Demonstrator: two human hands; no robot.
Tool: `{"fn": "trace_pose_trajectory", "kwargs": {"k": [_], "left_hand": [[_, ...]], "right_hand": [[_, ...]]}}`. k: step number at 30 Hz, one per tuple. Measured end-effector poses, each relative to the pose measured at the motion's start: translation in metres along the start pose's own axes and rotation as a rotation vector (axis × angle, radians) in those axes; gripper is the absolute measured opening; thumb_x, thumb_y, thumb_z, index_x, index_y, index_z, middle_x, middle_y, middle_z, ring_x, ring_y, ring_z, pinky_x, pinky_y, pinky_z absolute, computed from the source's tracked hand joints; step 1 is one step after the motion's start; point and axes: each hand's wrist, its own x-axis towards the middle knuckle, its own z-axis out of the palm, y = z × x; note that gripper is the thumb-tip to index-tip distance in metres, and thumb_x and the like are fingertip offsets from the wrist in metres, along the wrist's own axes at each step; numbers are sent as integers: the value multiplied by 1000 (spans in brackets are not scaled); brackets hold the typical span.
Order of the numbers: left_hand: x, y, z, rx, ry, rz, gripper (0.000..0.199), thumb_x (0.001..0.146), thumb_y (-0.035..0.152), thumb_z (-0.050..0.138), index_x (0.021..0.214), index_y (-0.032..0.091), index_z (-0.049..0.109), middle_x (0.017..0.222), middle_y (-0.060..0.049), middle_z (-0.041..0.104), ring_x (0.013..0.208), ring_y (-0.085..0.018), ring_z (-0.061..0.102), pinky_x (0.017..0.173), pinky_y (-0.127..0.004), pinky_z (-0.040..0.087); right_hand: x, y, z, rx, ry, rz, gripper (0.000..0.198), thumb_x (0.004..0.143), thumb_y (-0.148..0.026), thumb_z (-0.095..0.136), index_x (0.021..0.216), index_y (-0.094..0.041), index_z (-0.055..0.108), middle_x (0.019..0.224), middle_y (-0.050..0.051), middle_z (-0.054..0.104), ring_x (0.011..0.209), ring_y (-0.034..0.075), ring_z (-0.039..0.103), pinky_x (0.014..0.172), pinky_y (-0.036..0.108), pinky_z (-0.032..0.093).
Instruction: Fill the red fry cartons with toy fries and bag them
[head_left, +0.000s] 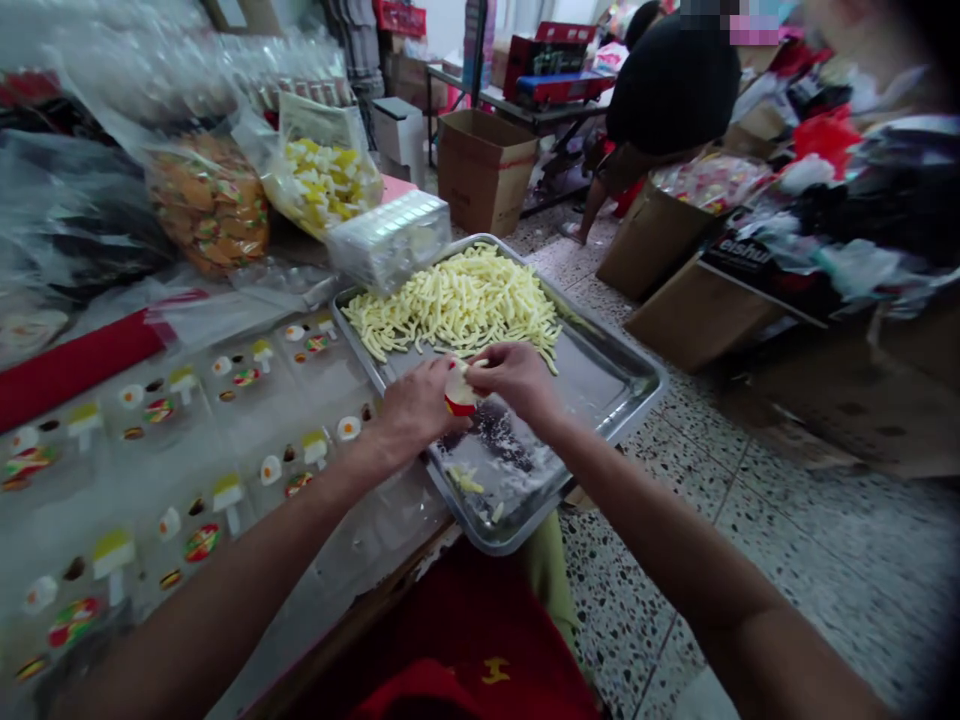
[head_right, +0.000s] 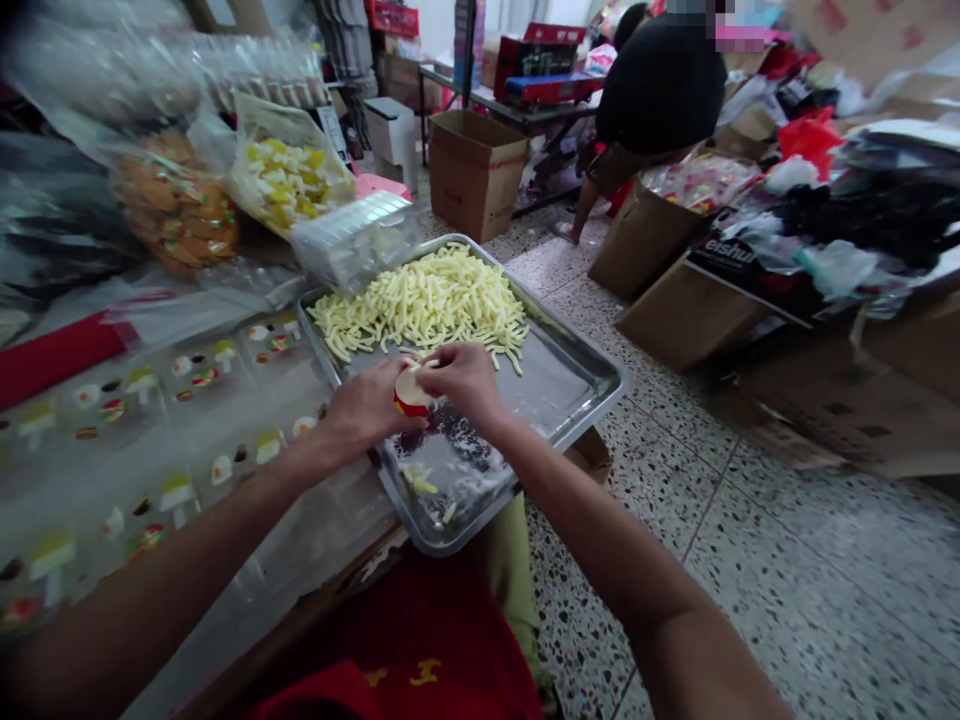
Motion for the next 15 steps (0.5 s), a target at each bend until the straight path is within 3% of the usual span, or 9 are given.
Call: {"fn": "trace_pose_trajectory", "kwargs": {"k": [2, 4, 7, 12, 15], "left_hand": [[6, 4, 9, -59, 84, -11, 63, 72, 35, 77, 128, 18, 57, 118, -13, 69, 106, -34, 67, 87, -42, 54], [6, 1, 14, -81, 147, -36, 53, 76, 30, 69, 127, 17, 58, 118, -14, 69, 106, -34, 67, 88, -43, 54], [-3, -17, 12, -78, 205, -36, 58, 75, 28, 66, 131, 17, 56, 124, -15, 68, 113, -33, 65, 96, -42, 52], [-30, -48, 0, -121, 235, -81, 67, 71, 36, 71, 134, 23, 55, 131, -11, 66, 117, -32, 65, 100, -40, 52], [-39, -50, -1, -195, 303, -128, 58, 79, 36, 63, 135, 25, 54, 132, -11, 67, 118, -30, 65, 102, -41, 51]], "right_hand": [[0, -9, 6, -249, 37, -66, 16, 74, -22, 64, 82, -16, 76, 71, 4, 70, 67, 16, 61, 62, 25, 42], [-3, -17, 14, -428, -39, -133, 18, 79, -16, 57, 80, -17, 75, 76, 5, 71, 72, 16, 61, 66, 26, 41], [-9, -23, 27, -393, -217, -258, 27, 88, -15, 49, 90, -17, 76, 88, 6, 70, 79, 15, 61, 71, 24, 42], [-19, -37, 56, -478, -109, -303, 28, 93, -22, 51, 97, -19, 78, 96, 9, 69, 83, 19, 61, 72, 29, 42], [-19, -53, 68, -573, -153, -322, 27, 89, -19, 50, 95, -16, 76, 92, 10, 72, 75, 21, 62, 63, 32, 38]]}}
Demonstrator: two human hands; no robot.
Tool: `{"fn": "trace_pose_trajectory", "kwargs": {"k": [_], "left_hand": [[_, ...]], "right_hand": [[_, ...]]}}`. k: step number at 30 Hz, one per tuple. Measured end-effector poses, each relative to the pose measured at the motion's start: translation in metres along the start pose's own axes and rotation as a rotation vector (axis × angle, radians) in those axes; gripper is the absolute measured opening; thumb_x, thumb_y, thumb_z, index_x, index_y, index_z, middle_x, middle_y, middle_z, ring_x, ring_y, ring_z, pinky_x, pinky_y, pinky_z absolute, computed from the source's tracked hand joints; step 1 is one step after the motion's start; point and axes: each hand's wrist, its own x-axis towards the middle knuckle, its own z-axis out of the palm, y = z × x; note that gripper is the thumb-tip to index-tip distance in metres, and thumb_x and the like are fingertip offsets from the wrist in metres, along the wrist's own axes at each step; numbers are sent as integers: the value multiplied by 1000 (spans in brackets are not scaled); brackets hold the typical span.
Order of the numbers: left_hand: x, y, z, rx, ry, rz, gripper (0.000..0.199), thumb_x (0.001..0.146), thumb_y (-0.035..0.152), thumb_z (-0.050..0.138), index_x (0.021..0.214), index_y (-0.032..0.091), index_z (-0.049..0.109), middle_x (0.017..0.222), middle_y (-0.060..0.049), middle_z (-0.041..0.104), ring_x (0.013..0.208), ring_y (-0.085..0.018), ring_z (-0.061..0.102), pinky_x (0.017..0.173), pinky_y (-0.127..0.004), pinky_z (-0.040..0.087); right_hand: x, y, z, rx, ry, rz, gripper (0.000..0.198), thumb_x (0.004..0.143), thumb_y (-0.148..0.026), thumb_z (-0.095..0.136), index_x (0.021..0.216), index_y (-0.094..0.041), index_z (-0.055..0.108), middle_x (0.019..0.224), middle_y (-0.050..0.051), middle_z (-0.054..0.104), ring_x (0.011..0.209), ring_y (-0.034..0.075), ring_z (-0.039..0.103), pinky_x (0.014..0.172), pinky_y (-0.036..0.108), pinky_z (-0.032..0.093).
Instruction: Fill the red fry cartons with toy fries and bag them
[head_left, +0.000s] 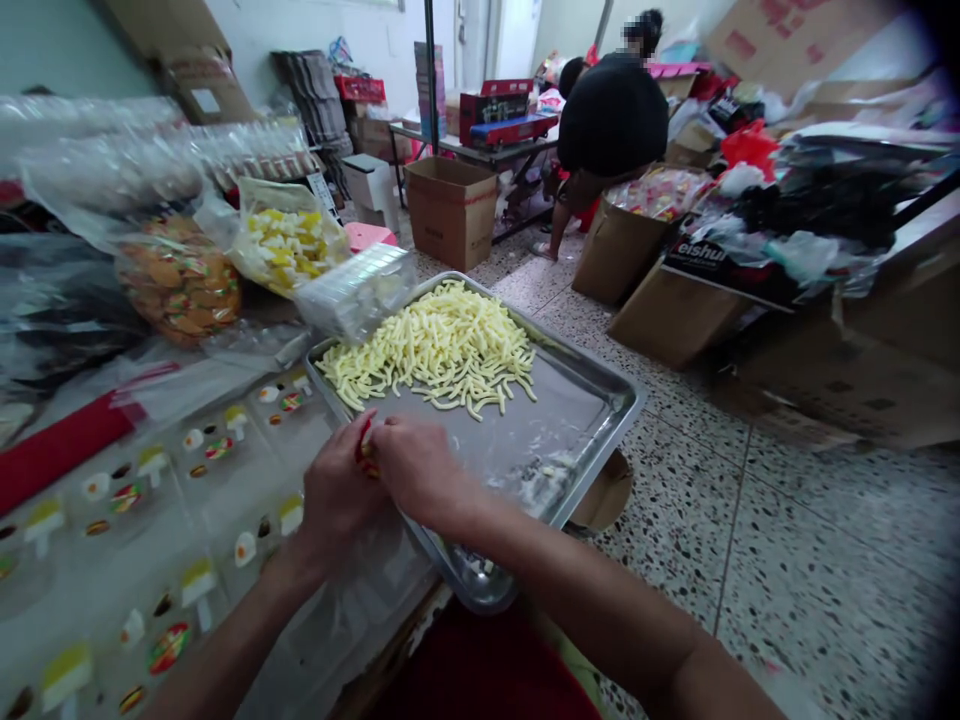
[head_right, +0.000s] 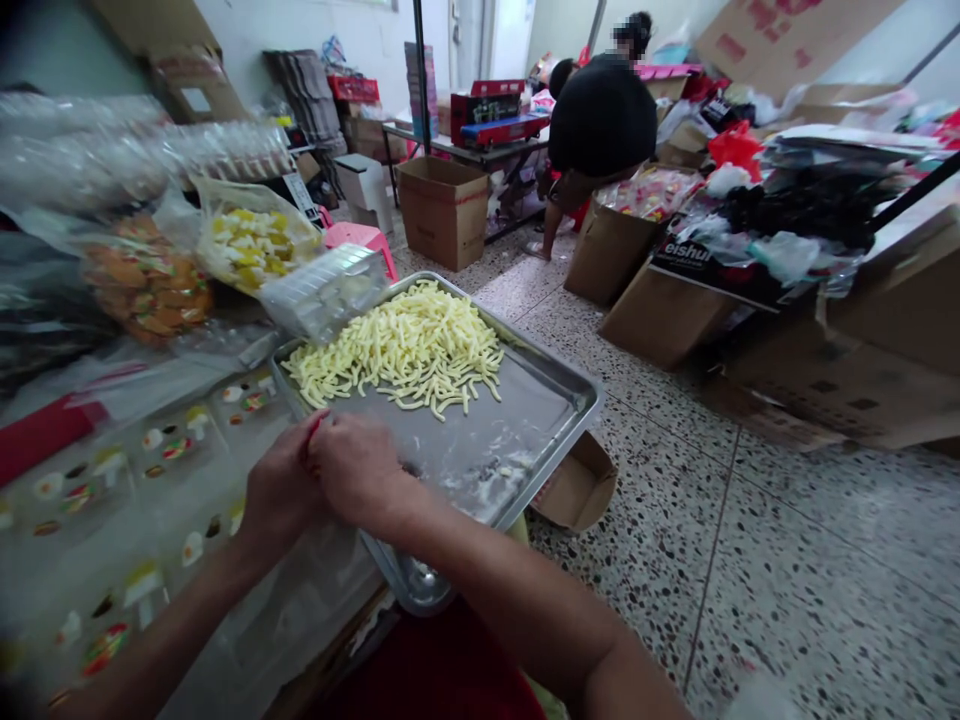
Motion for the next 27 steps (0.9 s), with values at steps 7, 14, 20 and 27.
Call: {"fn": "trace_pose_trajectory", "kwargs": {"k": [7, 14, 20, 27], "left_hand": [[6, 4, -2, -60, 150, -51, 56, 79, 33, 63, 134, 24, 57, 125, -9, 68, 112, -29, 67, 98, -42, 54], [28, -5, -2, -240, 20, -24, 85, 68, 41, 83, 144, 24, 50, 137, -8, 64, 120, -29, 64, 105, -42, 51], [36, -9, -11, -254, 14, -19, 88, 64, 37, 87, 143, 21, 51, 139, -9, 63, 124, -29, 61, 109, -41, 48], [33, -13, -12, -157, -50, 19, 86, 66, 35, 86, 143, 23, 50, 143, -9, 60, 127, -28, 59, 110, -41, 47]], "right_hand": [[13, -9, -4, 483, 121, -39, 13, 77, -13, 57, 83, -21, 65, 87, 0, 72, 79, 15, 64, 65, 23, 42], [23, 57, -27, 690, 86, -171, 16, 87, -16, 60, 99, -17, 69, 101, 5, 74, 92, 15, 67, 82, 25, 49], [46, 120, -45, -185, -141, -348, 19, 84, -18, 67, 100, -17, 77, 98, 11, 75, 96, 23, 58, 91, 36, 41], [50, 102, -16, -469, -247, -358, 19, 89, -15, 56, 88, -14, 75, 90, 14, 73, 89, 24, 58, 78, 34, 40]]}}
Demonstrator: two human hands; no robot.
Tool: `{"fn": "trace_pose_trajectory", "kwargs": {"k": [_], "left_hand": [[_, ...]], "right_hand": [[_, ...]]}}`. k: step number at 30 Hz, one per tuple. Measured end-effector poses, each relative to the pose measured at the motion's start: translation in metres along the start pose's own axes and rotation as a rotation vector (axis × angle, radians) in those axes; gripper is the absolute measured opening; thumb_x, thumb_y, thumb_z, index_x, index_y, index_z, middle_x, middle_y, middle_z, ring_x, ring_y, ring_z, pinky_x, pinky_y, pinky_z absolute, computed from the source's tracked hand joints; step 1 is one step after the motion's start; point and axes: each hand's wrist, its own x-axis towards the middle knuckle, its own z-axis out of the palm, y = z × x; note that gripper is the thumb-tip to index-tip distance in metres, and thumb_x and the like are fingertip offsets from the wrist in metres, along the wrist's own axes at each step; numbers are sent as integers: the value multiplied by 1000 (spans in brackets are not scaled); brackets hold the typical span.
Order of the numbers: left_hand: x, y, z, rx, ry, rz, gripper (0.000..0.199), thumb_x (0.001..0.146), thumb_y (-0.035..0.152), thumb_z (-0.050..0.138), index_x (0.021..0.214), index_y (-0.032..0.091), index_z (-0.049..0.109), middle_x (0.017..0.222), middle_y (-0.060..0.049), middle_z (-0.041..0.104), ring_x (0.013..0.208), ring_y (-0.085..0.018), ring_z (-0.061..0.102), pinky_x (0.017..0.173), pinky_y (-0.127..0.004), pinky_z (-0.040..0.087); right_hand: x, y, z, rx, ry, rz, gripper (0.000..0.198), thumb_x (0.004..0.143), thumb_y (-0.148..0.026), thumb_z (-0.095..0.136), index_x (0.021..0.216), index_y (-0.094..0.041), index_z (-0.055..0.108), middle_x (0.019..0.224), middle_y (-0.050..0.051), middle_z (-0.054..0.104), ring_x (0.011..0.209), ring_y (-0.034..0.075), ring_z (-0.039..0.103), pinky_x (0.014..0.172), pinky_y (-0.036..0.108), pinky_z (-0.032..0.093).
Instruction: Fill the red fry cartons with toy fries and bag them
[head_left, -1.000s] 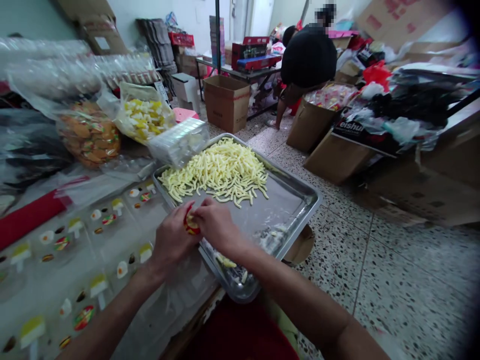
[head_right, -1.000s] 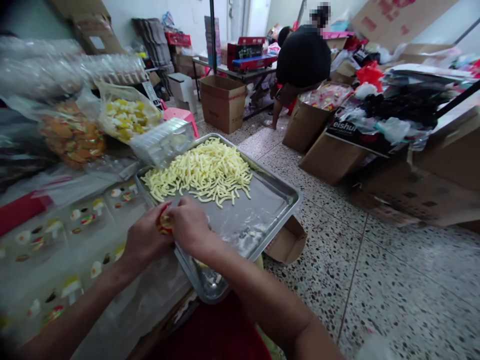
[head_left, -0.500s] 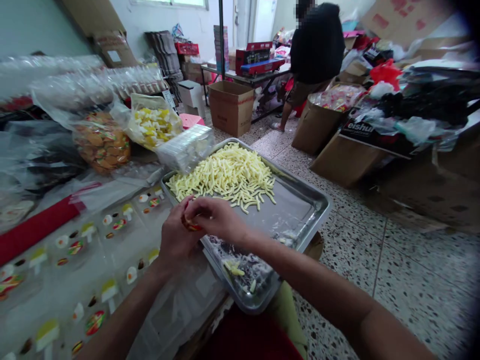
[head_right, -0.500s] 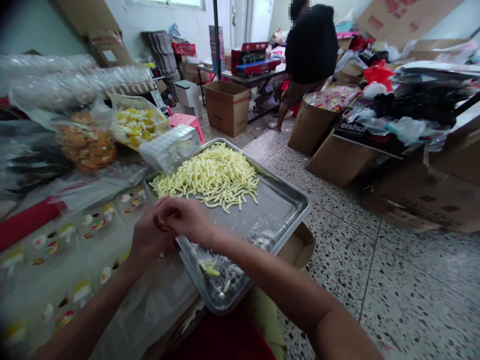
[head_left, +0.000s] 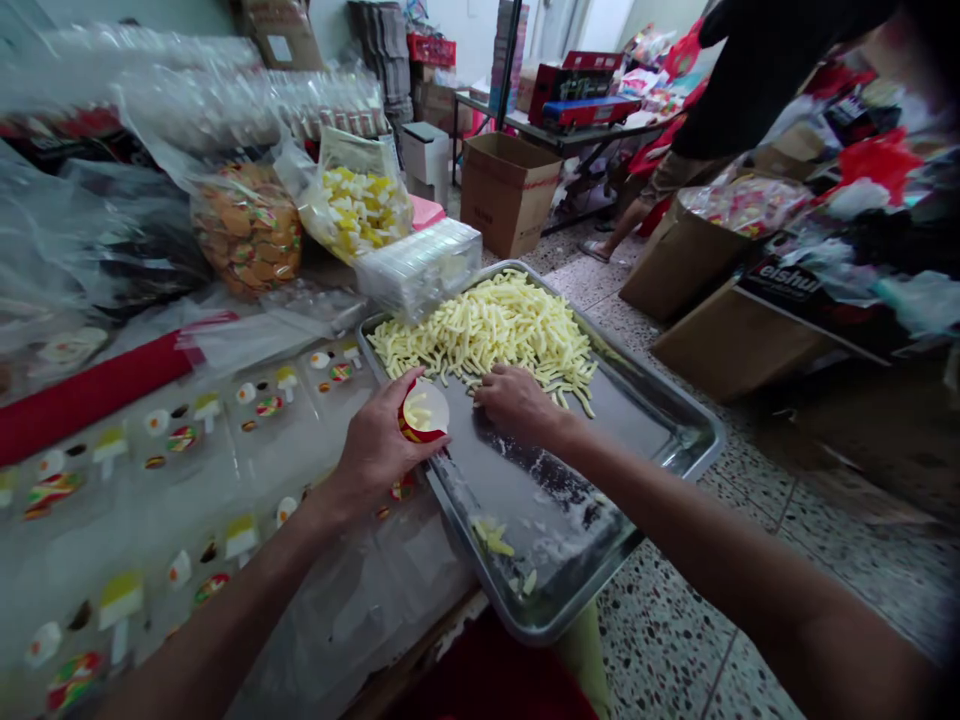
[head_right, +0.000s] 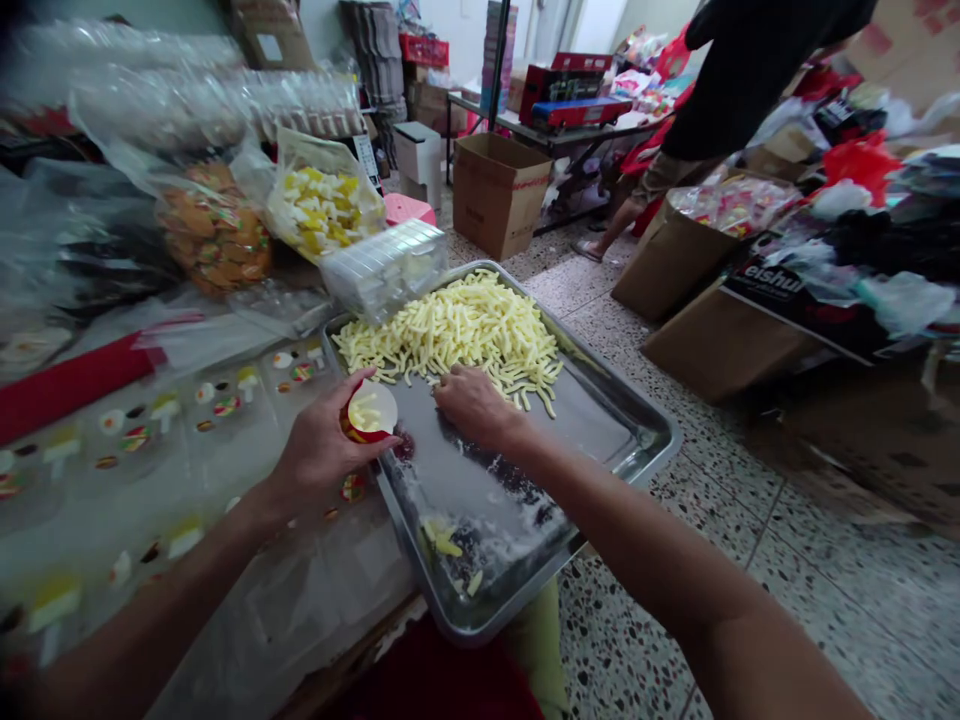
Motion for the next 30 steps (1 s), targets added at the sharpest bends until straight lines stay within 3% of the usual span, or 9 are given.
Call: {"fn": "trace_pose_trajectory", "kwargs": {"k": [5, 7, 10, 12, 15, 18, 21, 25, 30], "left_hand": [[-6, 6, -5, 191, -21, -26, 83, 69, 36, 85, 143, 22, 49, 135, -11, 64, 120, -30, 63, 104, -42, 50], [-12, 6, -11, 258, -29, -59, 84, 69, 37, 84, 144, 21, 49, 133, -11, 65, 117, -31, 64, 101, -42, 52], [-19, 7, -16, 292, -39, -94, 85, 69, 36, 85, 144, 20, 49, 130, -11, 66, 115, -31, 65, 98, -41, 53], [-21, 12, -11, 274, -46, -96, 86, 67, 36, 86, 143, 19, 50, 131, -11, 66, 115, -31, 65, 98, -41, 53], [-18, 24, 2, 209, -69, -69, 88, 65, 37, 88, 143, 21, 50, 136, -11, 64, 119, -30, 64, 99, -40, 52], [-14, 33, 9, 218, -46, -79, 90, 64, 37, 89, 143, 23, 49, 139, -10, 63, 121, -30, 63, 99, -38, 52], [-17, 30, 3, 305, 16, -161, 88, 65, 39, 88, 142, 21, 51, 135, -11, 64, 117, -31, 65, 96, -39, 53], [-28, 18, -10, 334, 48, -192, 84, 66, 40, 87, 140, 20, 52, 128, -11, 68, 113, -31, 66, 94, -39, 53], [-42, 9, -15, 297, 61, -171, 86, 64, 38, 89, 140, 20, 52, 130, -12, 66, 115, -30, 65, 98, -40, 53]], "right_hand": [[0, -11, 6, 219, 117, 227, 14, 79, -15, 64, 84, -16, 77, 87, 11, 75, 84, 21, 63, 73, 31, 41], [-7, -8, 2, 485, 188, 380, 15, 72, -19, 68, 84, -17, 77, 80, 6, 75, 74, 18, 63, 67, 28, 41], [-24, -1, -12, 1121, 267, 555, 16, 64, -25, 73, 78, -18, 75, 70, 0, 70, 63, 13, 60, 61, 25, 41], [-34, 0, -23, 1453, 225, 582, 17, 60, -28, 77, 73, -18, 72, 68, -1, 68, 62, 12, 59, 59, 23, 41], [-40, -6, -35, 1676, 138, 584, 23, 55, -29, 80, 72, -17, 71, 68, 0, 67, 62, 12, 59, 57, 23, 41], [-36, -13, -36, 1547, 281, 622, 23, 56, -30, 80, 74, -16, 72, 68, 1, 68, 61, 11, 58, 57, 23, 40], [-25, -20, -23, 1091, 403, 622, 19, 66, -29, 72, 80, -16, 76, 72, 3, 72, 65, 14, 62, 61, 24, 42], [-11, -39, 6, 465, 243, 516, 16, 73, -22, 64, 80, -19, 78, 82, 7, 77, 79, 20, 68, 69, 28, 42], [-5, -51, 21, 425, 218, 481, 16, 74, -14, 62, 79, -16, 77, 92, 14, 76, 88, 25, 69, 73, 30, 44]]}}
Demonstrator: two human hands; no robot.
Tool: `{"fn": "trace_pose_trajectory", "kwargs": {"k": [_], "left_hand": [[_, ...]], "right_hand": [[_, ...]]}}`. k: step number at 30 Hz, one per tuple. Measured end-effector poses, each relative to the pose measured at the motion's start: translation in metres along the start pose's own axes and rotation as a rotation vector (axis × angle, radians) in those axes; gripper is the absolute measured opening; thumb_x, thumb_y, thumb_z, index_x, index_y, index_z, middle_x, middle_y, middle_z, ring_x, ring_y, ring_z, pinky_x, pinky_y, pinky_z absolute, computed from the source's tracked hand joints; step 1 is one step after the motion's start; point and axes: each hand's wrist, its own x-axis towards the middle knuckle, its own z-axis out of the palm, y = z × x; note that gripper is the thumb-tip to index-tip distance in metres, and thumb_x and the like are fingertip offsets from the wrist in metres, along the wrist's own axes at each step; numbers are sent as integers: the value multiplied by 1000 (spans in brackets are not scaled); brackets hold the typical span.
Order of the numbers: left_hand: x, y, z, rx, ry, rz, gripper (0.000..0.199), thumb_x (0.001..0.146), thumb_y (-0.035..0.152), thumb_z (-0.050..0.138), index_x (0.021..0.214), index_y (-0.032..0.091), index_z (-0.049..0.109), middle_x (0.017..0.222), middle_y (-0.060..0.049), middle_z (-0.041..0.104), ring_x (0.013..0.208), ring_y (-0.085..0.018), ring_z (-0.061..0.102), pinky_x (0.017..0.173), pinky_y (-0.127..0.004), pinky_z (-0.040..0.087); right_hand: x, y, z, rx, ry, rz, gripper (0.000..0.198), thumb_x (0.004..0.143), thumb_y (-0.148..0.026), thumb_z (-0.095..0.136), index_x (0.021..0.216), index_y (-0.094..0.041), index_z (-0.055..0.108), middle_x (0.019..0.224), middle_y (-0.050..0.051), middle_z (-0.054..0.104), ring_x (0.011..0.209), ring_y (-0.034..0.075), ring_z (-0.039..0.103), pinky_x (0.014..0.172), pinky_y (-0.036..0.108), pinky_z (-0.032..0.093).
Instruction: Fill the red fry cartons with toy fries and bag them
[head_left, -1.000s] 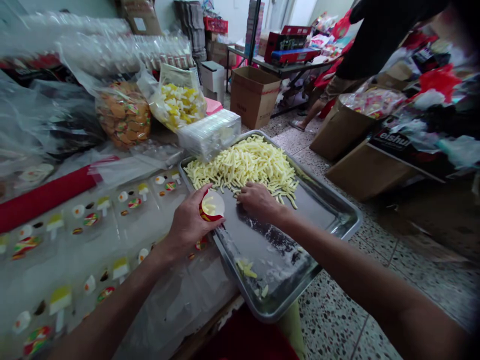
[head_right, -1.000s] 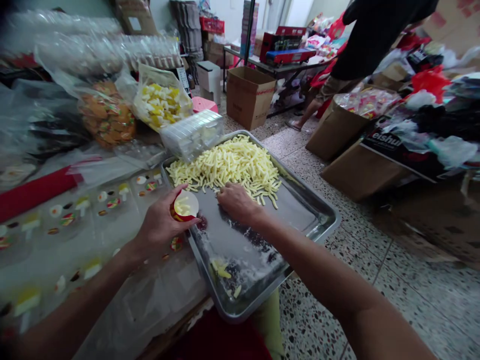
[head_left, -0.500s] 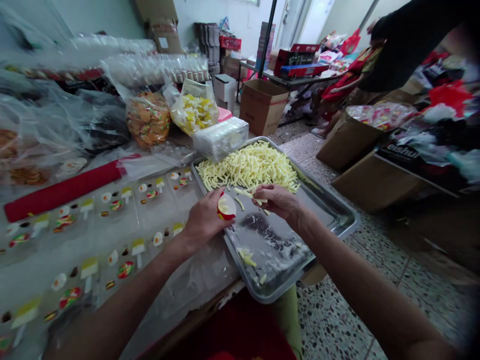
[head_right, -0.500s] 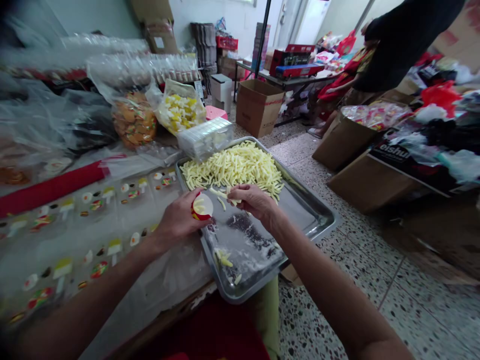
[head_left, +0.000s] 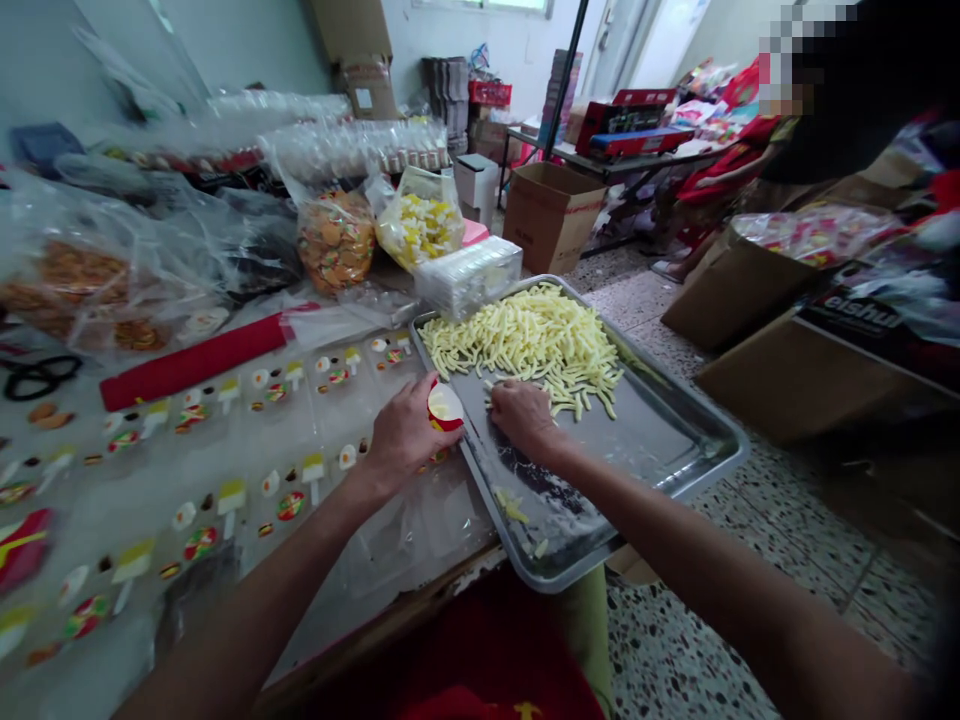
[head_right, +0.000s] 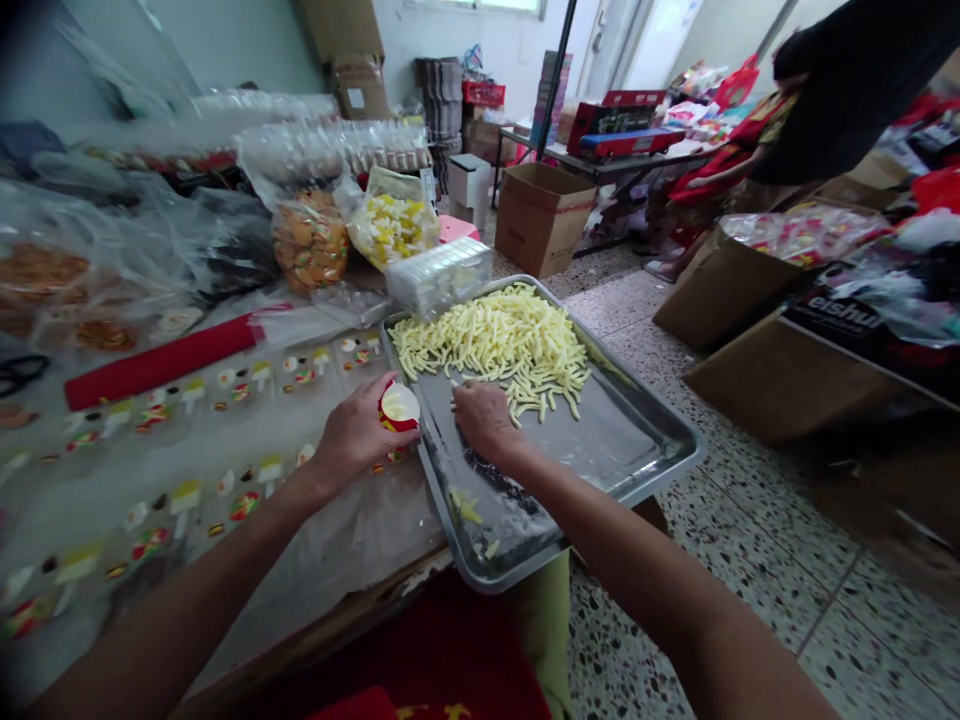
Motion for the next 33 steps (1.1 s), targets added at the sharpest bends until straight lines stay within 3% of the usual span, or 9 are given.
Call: {"fn": "trace_pose_trajectory", "kwargs": {"k": [4, 8, 12, 17, 22, 24, 26, 29, 33], "left_hand": [[-5, -8, -2, -11, 6, 8, 88, 62, 39, 90, 139, 21, 52, 129, -11, 67, 114, -31, 66, 97, -41, 54], [-9, -13, 0, -56, 42, 36, 89, 58, 35, 91, 137, 19, 53, 129, -12, 67, 114, -31, 66, 98, -42, 54], [-19, -20, 0, -108, 193, 8, 80, 58, 27, 87, 131, 17, 56, 125, -13, 68, 113, -30, 66, 99, -41, 53], [-34, -43, -16, -151, 367, 19, 78, 62, 22, 81, 135, 18, 54, 125, -12, 67, 113, -29, 65, 101, -41, 52], [-60, -95, -46, -122, 445, -64, 77, 62, 18, 79, 134, 20, 54, 118, -10, 68, 108, -28, 64, 99, -42, 52], [-76, -120, -58, -153, 421, -126, 79, 61, 20, 81, 135, 21, 54, 116, -10, 68, 107, -27, 64, 98, -41, 52], [-91, -142, -68, -211, 443, -181, 81, 63, 23, 83, 137, 21, 52, 120, -10, 67, 109, -27, 64, 100, -41, 51], [-104, -168, -81, -320, 539, -277, 85, 64, 28, 86, 141, 24, 49, 128, -11, 64, 115, -27, 62, 104, -41, 49], [-114, -202, -114, -383, 486, -381, 102, 57, 24, 90, 147, 19, 43, 142, -15, 57, 129, -30, 57, 111, -43, 45]], "right_hand": [[1, -13, -12, 146, -6, 8, 18, 77, -21, 66, 90, -15, 77, 83, 6, 77, 75, 18, 69, 65, 24, 46], [-8, -57, -18, 485, 11, -139, 18, 78, -21, 70, 93, -15, 78, 83, 3, 77, 72, 15, 68, 66, 23, 48], [-19, -97, -13, 410, 13, -282, 15, 83, -18, 67, 87, -19, 81, 86, 5, 77, 84, 17, 68, 79, 27, 48], [-12, -131, 0, 571, -157, -199, 19, 79, -14, 67, 91, -19, 82, 83, 2, 78, 73, 16, 68, 70, 24, 48], [1, -195, 16, 440, -415, -501, 23, 79, -12, 65, 90, -21, 82, 75, 0, 72, 71, 14, 64, 68, 23, 44], [0, -218, 26, 343, -459, -674, 22, 84, -16, 65, 94, -22, 83, 80, 3, 69, 77, 15, 62, 74, 26, 45], [-5, -236, 42, 305, -390, -763, 22, 86, -25, 68, 103, -26, 82, 91, 7, 65, 88, 19, 60, 83, 31, 46], [-12, -256, 76, 441, -296, -675, 27, 87, -28, 67, 111, -28, 79, 103, 10, 63, 96, 22, 60, 89, 36, 48], [-5, -291, 120, 800, -515, -503, 29, 88, -27, 60, 112, -22, 75, 103, 8, 73, 91, 20, 68, 83, 33, 53]]}}
